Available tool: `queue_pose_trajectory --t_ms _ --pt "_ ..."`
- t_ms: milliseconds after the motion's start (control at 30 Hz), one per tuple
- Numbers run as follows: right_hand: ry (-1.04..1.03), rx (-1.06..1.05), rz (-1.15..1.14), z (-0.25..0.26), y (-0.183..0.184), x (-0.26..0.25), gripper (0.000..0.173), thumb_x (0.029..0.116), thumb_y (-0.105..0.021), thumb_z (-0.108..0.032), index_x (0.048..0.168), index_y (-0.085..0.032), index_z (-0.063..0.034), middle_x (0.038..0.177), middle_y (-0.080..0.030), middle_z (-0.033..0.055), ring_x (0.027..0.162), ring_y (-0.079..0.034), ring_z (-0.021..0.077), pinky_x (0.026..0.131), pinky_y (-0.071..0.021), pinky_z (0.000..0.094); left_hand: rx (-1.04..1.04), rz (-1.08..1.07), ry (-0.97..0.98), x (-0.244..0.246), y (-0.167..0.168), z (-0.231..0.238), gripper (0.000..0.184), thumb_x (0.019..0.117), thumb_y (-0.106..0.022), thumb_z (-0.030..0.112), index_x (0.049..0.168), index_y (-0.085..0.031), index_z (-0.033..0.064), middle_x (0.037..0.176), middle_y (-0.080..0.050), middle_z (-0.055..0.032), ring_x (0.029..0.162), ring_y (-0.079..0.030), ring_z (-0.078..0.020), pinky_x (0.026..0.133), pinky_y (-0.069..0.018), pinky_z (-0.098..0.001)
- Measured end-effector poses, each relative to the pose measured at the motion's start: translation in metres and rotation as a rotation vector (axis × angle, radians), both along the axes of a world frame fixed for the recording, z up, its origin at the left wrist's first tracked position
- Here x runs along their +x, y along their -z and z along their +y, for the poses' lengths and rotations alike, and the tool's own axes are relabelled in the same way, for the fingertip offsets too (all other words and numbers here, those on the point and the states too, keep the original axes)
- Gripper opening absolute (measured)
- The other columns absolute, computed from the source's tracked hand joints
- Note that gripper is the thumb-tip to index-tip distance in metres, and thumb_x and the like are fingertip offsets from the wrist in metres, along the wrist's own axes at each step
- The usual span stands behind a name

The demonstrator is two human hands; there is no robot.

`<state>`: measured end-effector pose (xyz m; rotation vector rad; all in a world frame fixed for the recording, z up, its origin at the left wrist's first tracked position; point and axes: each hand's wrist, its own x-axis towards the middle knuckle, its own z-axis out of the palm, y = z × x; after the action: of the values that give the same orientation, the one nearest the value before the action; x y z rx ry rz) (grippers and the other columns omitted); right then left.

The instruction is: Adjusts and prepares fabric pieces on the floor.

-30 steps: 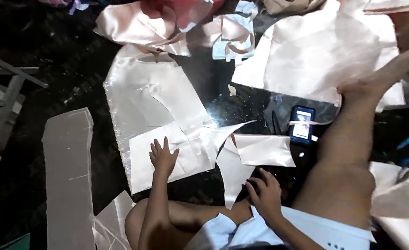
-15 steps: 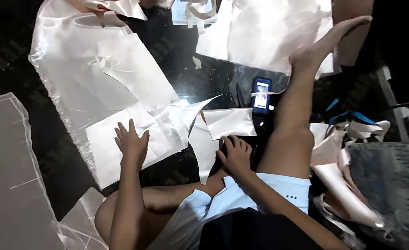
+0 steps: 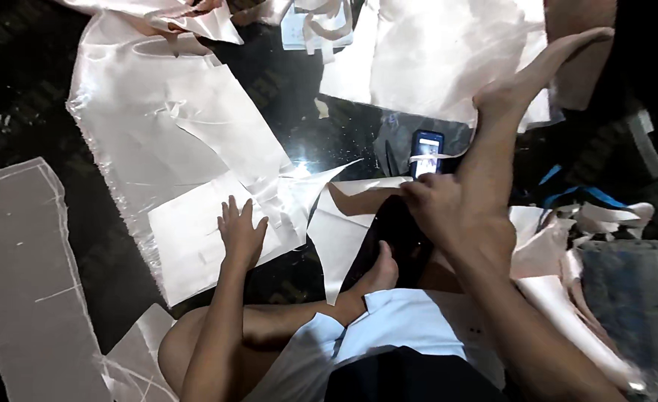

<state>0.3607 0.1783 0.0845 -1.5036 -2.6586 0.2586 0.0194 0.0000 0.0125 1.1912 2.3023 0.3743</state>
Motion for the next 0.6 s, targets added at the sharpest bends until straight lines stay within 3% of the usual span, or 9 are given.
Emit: queue_pose_trajectory --t_ms 133,233,300,367,433,500,533,567,600 --pt "0.021 0.188 0.088 0.012 -0.061 0.001 0.029 0.1022 -0.059 -0.013 0.129 -0.070 -0.0111 0.111 -0.067 0.0311 0.103 -0.064 0.0544 0.084 -0.0498 0.0693 0.009 0.000 0.061 0.011 0.006 0.005 0.057 0.0987 -0.067 0.041 0.147 -0.057 0.0122 0.165 -0.030 -0.0255 0.154 -0.021 -0.0462 0.121 -0.0194 -0.0689" --pt "-0.281 0.201 0.268 0.008 -0.100 -0.014 0.031 0.1021 -0.053 -0.015 0.122 -0.070 0.0011 0.110 -0.069 0.0282 0.095 -0.069 0.0459 0.080 -0.0545 0.0617 0.136 -0.084 0.094 0.020 0.007 0.006 0.062 0.0991 -0.065 0.044 0.150 -0.053 0.0111 0.164 -0.032 -0.0253 0.154 -0.025 -0.0450 0.121 -0.0231 -0.0656" --pt "-0.588 0.043 0.383 -0.002 -0.122 -0.030 0.037 0.1045 -0.049 -0.028 0.111 -0.075 -0.0009 0.107 -0.074 0.0180 0.095 -0.072 0.0287 0.083 -0.0584 0.0461 0.397 -0.330 0.054 0.033 -0.008 0.006 0.076 0.0942 -0.070 0.048 0.155 -0.047 0.0093 0.165 -0.033 -0.0185 0.153 -0.031 -0.0336 0.121 -0.0341 -0.0540" --pt "-0.862 -0.263 0.509 -0.011 -0.142 -0.045 0.044 0.1077 -0.049 -0.043 0.109 -0.075 -0.0079 0.105 -0.075 0.0051 0.102 -0.070 0.0104 0.092 -0.0574 0.0298 0.623 -0.608 0.032 0.051 -0.040 0.006 0.098 0.0804 -0.083 0.051 0.158 -0.040 0.0083 0.165 -0.036 -0.0124 0.150 -0.039 -0.0244 0.115 -0.0449 -0.0473" --pt "-1.013 -0.522 0.674 -0.015 -0.158 -0.060 0.036 0.1040 -0.058 -0.045 0.104 -0.074 -0.0121 0.101 -0.075 -0.0026 0.104 -0.069 0.0046 0.094 -0.0569 0.0244 0.592 -0.651 0.076 0.063 -0.070 0.007 0.119 0.0688 -0.089 0.058 0.163 -0.030 0.0134 0.168 -0.030 -0.0116 0.151 -0.037 -0.0266 0.113 -0.0453 -0.0556" --pt "-1.036 -0.683 0.780 -0.006 -0.174 -0.068 0.018 0.1000 -0.068 -0.035 0.100 -0.075 -0.0177 0.098 -0.073 -0.0106 0.099 -0.068 0.0006 0.089 -0.0579 0.0203 0.419 -0.664 0.085 0.071 -0.091 0.010 0.126 0.0651 -0.092 0.052 0.166 -0.022 0.0205 0.171 -0.022 -0.0114 0.155 -0.029 -0.0309 0.113 -0.0342 -0.0702" --pt "-1.004 -0.723 0.783 0.004 -0.181 -0.070 0.011 0.0987 -0.070 -0.031 0.099 -0.075 -0.0211 0.098 -0.073 -0.0147 0.095 -0.067 -0.0025 0.083 -0.0579 0.0167 0.394 -0.697 0.089 0.073 -0.094 0.009 0.123 0.0682 -0.091 0.049 0.166 -0.023 0.0199 0.170 -0.025 -0.0099 0.155 -0.029 -0.0263 0.117 -0.0326 -0.0655" --pt "-0.954 -0.718 0.765 0.015 -0.187 -0.072 0.006 0.0972 -0.071 -0.029 0.098 -0.074 -0.0236 0.096 -0.072 -0.0169 0.089 -0.067 -0.0044 0.077 -0.0577 0.0143 0.439 -0.764 0.062 0.075 -0.094 0.005 0.112 0.0705 -0.092 0.041 0.162 -0.032 0.0134 0.164 -0.037 -0.0097 0.149 -0.038 -0.0194 0.119 -0.0365 -0.0532" --pt "-0.910 -0.684 0.729 0.029 -0.191 -0.077 0.003 0.0959 -0.071 -0.027 0.098 -0.073 -0.0256 0.097 -0.071 -0.0185 0.087 -0.067 -0.0052 0.074 -0.0581 0.0132 0.501 -0.850 0.032 0.078 -0.093 0.001 0.094 0.0735 -0.091 0.030 0.151 -0.046 0.0021 0.148 -0.056 -0.0109 0.136 -0.052 -0.0119 0.115 -0.0437 -0.0372"
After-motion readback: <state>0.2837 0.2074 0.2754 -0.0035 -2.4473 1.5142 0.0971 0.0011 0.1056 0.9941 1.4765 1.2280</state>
